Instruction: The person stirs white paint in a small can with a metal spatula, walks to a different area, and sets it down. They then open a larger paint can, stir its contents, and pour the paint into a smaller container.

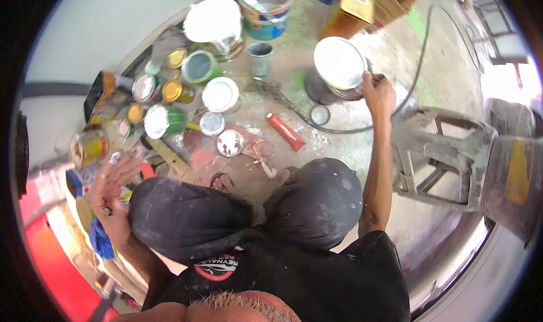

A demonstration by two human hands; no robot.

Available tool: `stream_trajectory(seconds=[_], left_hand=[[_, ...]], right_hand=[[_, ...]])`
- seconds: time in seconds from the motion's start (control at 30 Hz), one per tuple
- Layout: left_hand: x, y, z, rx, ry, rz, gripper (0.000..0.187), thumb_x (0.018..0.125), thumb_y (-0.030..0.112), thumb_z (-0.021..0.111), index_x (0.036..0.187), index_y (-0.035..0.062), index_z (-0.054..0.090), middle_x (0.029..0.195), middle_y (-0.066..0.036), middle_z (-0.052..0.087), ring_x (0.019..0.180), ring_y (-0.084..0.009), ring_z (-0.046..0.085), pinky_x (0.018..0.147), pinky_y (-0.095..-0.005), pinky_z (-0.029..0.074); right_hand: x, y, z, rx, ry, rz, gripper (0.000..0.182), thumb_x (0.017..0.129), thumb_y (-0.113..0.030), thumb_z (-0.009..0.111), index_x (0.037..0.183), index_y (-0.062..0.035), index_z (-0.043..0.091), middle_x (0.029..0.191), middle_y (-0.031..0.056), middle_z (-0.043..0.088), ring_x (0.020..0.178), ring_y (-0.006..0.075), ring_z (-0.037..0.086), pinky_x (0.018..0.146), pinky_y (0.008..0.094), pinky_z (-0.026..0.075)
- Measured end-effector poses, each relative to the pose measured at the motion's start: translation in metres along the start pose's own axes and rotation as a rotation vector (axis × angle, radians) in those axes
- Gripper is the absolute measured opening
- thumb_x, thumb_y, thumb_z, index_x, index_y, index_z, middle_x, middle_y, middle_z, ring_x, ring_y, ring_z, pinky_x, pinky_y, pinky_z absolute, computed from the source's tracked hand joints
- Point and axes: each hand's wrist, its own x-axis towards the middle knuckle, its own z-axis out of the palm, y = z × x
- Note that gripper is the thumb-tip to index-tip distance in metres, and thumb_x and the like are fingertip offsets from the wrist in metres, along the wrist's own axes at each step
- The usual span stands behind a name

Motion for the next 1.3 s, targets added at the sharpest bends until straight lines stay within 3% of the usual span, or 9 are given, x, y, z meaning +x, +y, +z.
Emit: stream_trajectory(seconds=[0.1, 0.23, 0.33, 0.37, 0.5, 0.6, 0.77, 0.9, 1.3], left_hand=[[0.008, 0.027, 0.015, 0.365, -0.205, 0.278, 0.069, 0.08, 0.034, 0.087, 0.135, -0.0018, 0.067, 0.129, -0.026, 0.071, 0.115, -0.037, 0.071, 0.103, -0.0431, 0.053], [0.006, 0.029, 0.016, 0.305, -0.141, 0.194, 0.066, 0.079, 0.038, 0.088, 0.128, -0.003, 0.071, 0.122, -0.023, 0.075, 0.112, -0.0342, 0.073, 0.099, -0.0398, 0.054], [0.002, 0.024, 0.016, 0.238, -0.121, 0.222, 0.067, 0.079, 0.038, 0.088, 0.127, -0.005, 0.071, 0.12, -0.022, 0.076, 0.109, -0.0338, 0.074, 0.096, -0.039, 0.056], [0.001, 0.022, 0.014, 0.233, -0.118, 0.244, 0.067, 0.08, 0.039, 0.088, 0.127, -0.0058, 0.071, 0.12, -0.022, 0.076, 0.108, -0.0338, 0.075, 0.095, -0.0388, 0.056], [-0.005, 0.023, 0.008, 0.249, -0.132, 0.257, 0.071, 0.081, 0.042, 0.086, 0.127, -0.0086, 0.069, 0.119, -0.023, 0.076, 0.108, -0.0336, 0.075, 0.096, -0.0395, 0.056], [-0.014, 0.03, 0.009, 0.207, -0.104, 0.177, 0.075, 0.083, 0.05, 0.082, 0.129, -0.009, 0.068, 0.12, -0.025, 0.076, 0.113, -0.0341, 0.074, 0.102, -0.0416, 0.052], [-0.032, 0.032, 0.003, 0.207, -0.058, 0.197, 0.074, 0.084, 0.048, 0.081, 0.129, -0.0084, 0.068, 0.12, -0.026, 0.075, 0.111, -0.0354, 0.074, 0.101, -0.0426, 0.053], [-0.047, 0.034, 0.001, 0.19, 0.025, 0.229, 0.074, 0.084, 0.049, 0.081, 0.129, -0.0091, 0.068, 0.117, -0.027, 0.075, 0.109, -0.037, 0.074, 0.1, -0.0445, 0.054], [-0.049, 0.037, -0.022, 0.099, -0.05, 0.22, 0.073, 0.079, 0.038, 0.088, 0.127, -0.0143, 0.068, 0.115, -0.032, 0.073, 0.103, -0.0383, 0.076, 0.091, -0.0424, 0.059]], right_hand=[[0.016, 0.006, 0.011, -0.03, -0.087, 0.043, 0.047, 0.085, -0.048, 0.075, 0.094, -0.0025, 0.08, 0.09, 0.0214, 0.078, 0.093, 0.0407, 0.076, 0.085, 0.0466, 0.058], [0.032, 0.015, 0.024, -0.005, -0.11, 0.033, 0.043, 0.082, -0.04, 0.077, 0.09, 0.002, 0.078, 0.08, 0.0199, 0.076, 0.081, 0.0345, 0.076, 0.074, 0.0427, 0.058], [0.028, -0.003, -0.001, 0.779, -0.305, 0.287, 0.027, 0.092, -0.021, 0.075, 0.102, 0.0035, 0.075, 0.072, 0.0047, 0.066, 0.069, 0.0101, 0.066, 0.048, 0.0255, 0.047], [0.027, -0.014, -0.009, 0.971, -0.329, 0.279, 0.03, 0.093, -0.023, 0.076, 0.109, 0.0029, 0.075, 0.085, 0.0078, 0.072, 0.072, 0.0134, 0.069, 0.051, 0.0255, 0.052], [0.035, -0.081, -0.041, 0.862, -0.444, -0.046, 0.034, 0.095, -0.022, 0.077, 0.116, 0.0036, 0.072, 0.104, 0.0096, 0.075, 0.083, 0.0148, 0.071, 0.067, 0.0266, 0.061], [0.035, -0.173, -0.047, 0.88, -0.367, -0.329, 0.018, 0.094, -0.019, 0.081, 0.092, -0.0071, 0.067, 0.084, -0.0016, 0.064, 0.076, 0.0064, 0.061, 0.065, 0.0232, 0.052], [0.04, -0.299, 0.001, 0.538, -0.107, -0.819, 0.032, 0.089, -0.029, 0.083, 0.098, -0.0009, 0.073, 0.091, 0.0114, 0.078, 0.081, 0.0175, 0.071, 0.08, 0.0332, 0.056], [0.027, -0.344, 0.072, 0.295, 0.144, -1.414, 0.016, 0.089, -0.019, 0.074, 0.099, -0.01, 0.067, 0.094, 0.0059, 0.071, 0.091, 0.0328, 0.072, 0.073, 0.0432, 0.058], [0.023, -0.334, 0.137, -0.023, -0.035, -1.469, 0.013, 0.084, -0.004, 0.063, 0.095, -0.008, 0.067, 0.094, 0.0088, 0.072, 0.093, 0.0319, 0.071, 0.079, 0.045, 0.058]])
